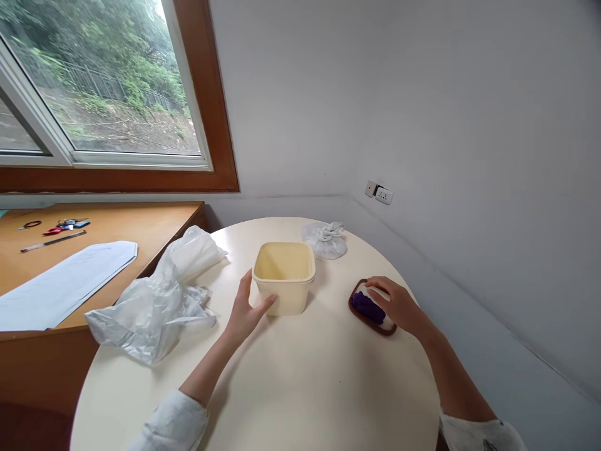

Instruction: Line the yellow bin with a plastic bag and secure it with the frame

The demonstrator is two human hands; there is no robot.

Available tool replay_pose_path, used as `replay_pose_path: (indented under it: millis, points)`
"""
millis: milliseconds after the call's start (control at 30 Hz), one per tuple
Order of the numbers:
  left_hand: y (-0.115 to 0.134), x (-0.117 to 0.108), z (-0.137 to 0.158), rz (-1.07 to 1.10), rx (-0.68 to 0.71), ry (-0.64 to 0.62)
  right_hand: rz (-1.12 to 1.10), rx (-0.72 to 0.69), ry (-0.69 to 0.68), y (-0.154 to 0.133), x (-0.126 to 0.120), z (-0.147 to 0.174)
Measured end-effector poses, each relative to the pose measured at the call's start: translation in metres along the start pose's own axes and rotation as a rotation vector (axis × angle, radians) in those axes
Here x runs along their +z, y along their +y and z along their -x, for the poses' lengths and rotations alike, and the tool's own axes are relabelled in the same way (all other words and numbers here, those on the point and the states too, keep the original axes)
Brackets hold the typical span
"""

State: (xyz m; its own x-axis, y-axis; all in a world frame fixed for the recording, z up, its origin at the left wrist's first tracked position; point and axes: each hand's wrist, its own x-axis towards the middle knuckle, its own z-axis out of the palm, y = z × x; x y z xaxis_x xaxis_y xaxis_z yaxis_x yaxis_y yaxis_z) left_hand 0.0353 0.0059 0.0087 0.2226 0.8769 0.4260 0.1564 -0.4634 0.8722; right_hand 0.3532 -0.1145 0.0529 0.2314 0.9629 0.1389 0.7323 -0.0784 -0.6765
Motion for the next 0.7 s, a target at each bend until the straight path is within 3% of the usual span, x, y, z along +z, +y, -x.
replay_pose_path:
  millis: [133, 333, 467, 700]
  points:
    - [-0.006, -0.001, 0.0, -0.027, 0.049, 0.085, -0.101, -0.039, -0.079, -0.031, 0.019, -0.006]
    - [-0.005, -0.001, 0.004, -0.045, 0.029, 0.152, -0.348, -0.174, -0.244, -0.064, 0.09, -0.019]
    - [-0.005, -0.001, 0.006, -0.01, 0.033, 0.137, -0.542, -0.17, -0.201, -0.069, 0.129, -0.038]
    - [-0.003, -0.007, 0.007, -0.033, -0.018, -0.005, -0.652, -0.173, -0.105, -0.061, 0.159, -0.065]
